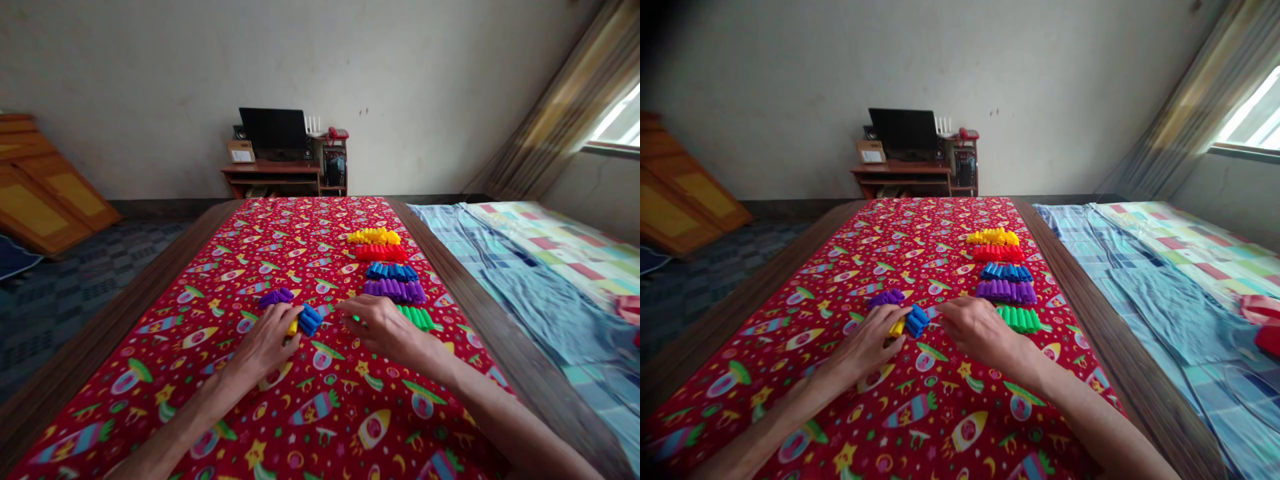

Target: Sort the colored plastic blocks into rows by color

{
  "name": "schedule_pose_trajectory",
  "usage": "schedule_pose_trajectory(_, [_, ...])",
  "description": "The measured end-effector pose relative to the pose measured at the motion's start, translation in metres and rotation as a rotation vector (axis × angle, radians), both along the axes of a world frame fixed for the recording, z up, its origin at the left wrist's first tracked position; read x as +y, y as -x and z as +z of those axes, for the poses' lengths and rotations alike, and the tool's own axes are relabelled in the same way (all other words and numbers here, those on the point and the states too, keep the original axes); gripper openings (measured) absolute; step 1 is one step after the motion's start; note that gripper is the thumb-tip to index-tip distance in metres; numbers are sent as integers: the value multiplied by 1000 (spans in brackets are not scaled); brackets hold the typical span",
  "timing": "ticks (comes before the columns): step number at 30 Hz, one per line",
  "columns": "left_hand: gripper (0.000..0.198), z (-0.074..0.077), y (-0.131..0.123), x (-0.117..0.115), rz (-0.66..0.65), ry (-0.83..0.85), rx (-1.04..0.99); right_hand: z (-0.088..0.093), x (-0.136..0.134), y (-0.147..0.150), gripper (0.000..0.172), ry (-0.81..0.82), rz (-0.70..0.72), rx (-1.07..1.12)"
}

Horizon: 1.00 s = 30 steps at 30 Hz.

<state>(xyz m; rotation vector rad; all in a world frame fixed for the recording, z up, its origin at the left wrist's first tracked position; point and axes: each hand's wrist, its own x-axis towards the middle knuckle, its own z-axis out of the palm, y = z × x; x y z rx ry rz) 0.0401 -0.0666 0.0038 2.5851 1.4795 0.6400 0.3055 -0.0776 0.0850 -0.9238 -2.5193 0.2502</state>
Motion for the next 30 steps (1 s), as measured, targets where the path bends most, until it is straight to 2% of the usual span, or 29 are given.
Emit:
schedule_pose_trajectory(3, [49, -4, -5, 2, -100, -67, -79, -22, -7, 24, 36, -113, 88, -42])
schedule_pose_trajectory(5, [48, -6, -6, 3, -185, -17, -136, -36, -13, 39, 45, -150, 110, -79])
schedule_pose_trajectory(8, [41, -6, -8, 3, -198, 96, -196, -52, -20, 51, 42, -166, 89, -139])
schedule_pose_trajectory(12, [27, -2, -10, 4, -170, 137, -270, -60, -20, 51, 37, -167, -17, -237])
schedule_pose_trajectory(15, [23, -2, -9, 4, -188, 124, -271, -60, -15, 46, 27, -128, -19, -248])
schedule_pose_trajectory(18, [22, 1, -9, 2, -156, 42, -259, -51, -14, 41, 18, -68, 19, -154])
schedule_pose_trajectory(20, [25, 5, -11, -1, -132, -28, -276, -40, -15, 37, 20, -44, 20, 1])
schedule_pose_trajectory(22, [39, 10, -16, -7, -144, -48, -317, -31, -17, 33, 29, -6, 0, 178])
schedule_pose_trajectory(24, [58, 13, -23, -14, -166, -1, -372, -27, -16, 31, 35, 104, -35, 310])
schedule_pose_trajectory(26, [65, 13, -31, -21, -144, 67, -436, -27, -15, 32, 35, 264, -54, 386])
schedule_pose_trajectory(28, [60, 11, -37, -24, -87, 114, -508, -30, -12, 33, 33, 368, -54, 437])
schedule_pose_trajectory(30, [50, 10, -39, -25, -45, 158, -582, -30, -11, 33, 30, 377, -29, 452])
